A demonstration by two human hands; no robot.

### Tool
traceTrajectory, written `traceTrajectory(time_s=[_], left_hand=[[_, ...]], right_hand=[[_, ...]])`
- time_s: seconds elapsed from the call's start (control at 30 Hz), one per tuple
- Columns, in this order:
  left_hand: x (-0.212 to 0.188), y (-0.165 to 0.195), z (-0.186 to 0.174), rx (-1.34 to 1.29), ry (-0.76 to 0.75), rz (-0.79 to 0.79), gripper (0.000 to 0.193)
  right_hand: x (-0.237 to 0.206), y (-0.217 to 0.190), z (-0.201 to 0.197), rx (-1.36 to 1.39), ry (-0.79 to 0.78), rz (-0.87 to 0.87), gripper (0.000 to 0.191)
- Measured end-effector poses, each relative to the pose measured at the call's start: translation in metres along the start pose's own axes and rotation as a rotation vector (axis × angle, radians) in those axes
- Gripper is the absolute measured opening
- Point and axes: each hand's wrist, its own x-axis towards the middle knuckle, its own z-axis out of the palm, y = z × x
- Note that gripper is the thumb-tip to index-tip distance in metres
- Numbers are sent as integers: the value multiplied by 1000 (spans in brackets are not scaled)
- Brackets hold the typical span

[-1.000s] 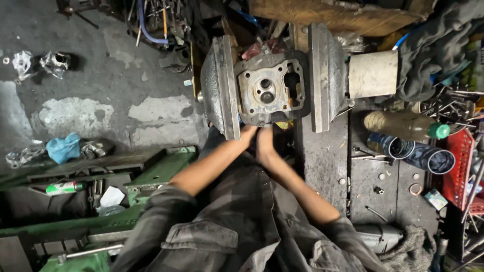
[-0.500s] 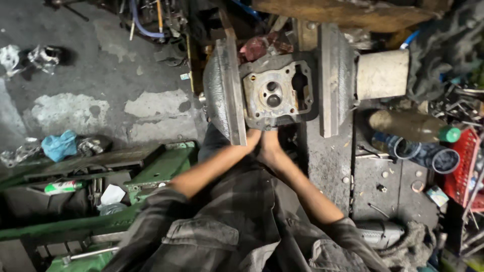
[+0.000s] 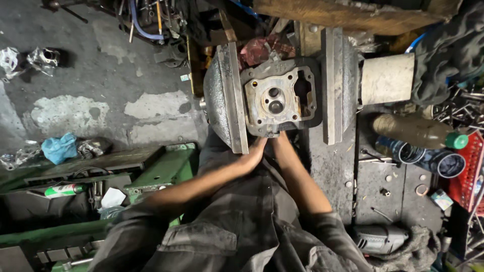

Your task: The person works on a motorcycle engine cylinder head clamped in a bench vise. They handle a long metal tool and a syringe-like applicator, wipe parts with a rag, and use their hands to press and fit components into the cylinder head, then reach below the bench for items while continuing to work on the clamped head.

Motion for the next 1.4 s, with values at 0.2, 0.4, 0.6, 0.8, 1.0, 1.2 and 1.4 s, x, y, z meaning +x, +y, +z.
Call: traceTrajectory(time_s=[0.2, 0.4, 0.6, 0.8, 1.0, 1.2, 1.4], left_hand=[[11, -1, -2, 72, 119, -2, 69], [-2, 2, -1, 8, -5, 15, 68], [17, 7, -7, 83, 110, 10, 68], [3, -10, -4, 20, 12, 38, 68], [15, -14, -8, 122, 110, 44, 67], [2, -12, -8, 54, 3, 44, 67], [8, 0, -10, 125, 87, 24, 66]], right_hand=[[-6, -2, 16, -221, 309, -110, 59], [18, -23, 27, -146, 129, -109, 58], [-6, -3, 30, -295, 364, -181, 58], [33, -14, 21, -135, 107, -94, 57], [-1, 10, 24, -40, 373, -108, 55], [27, -21, 25, -144, 79, -48, 55], [-3, -7, 30, -249, 319, -135, 55]])
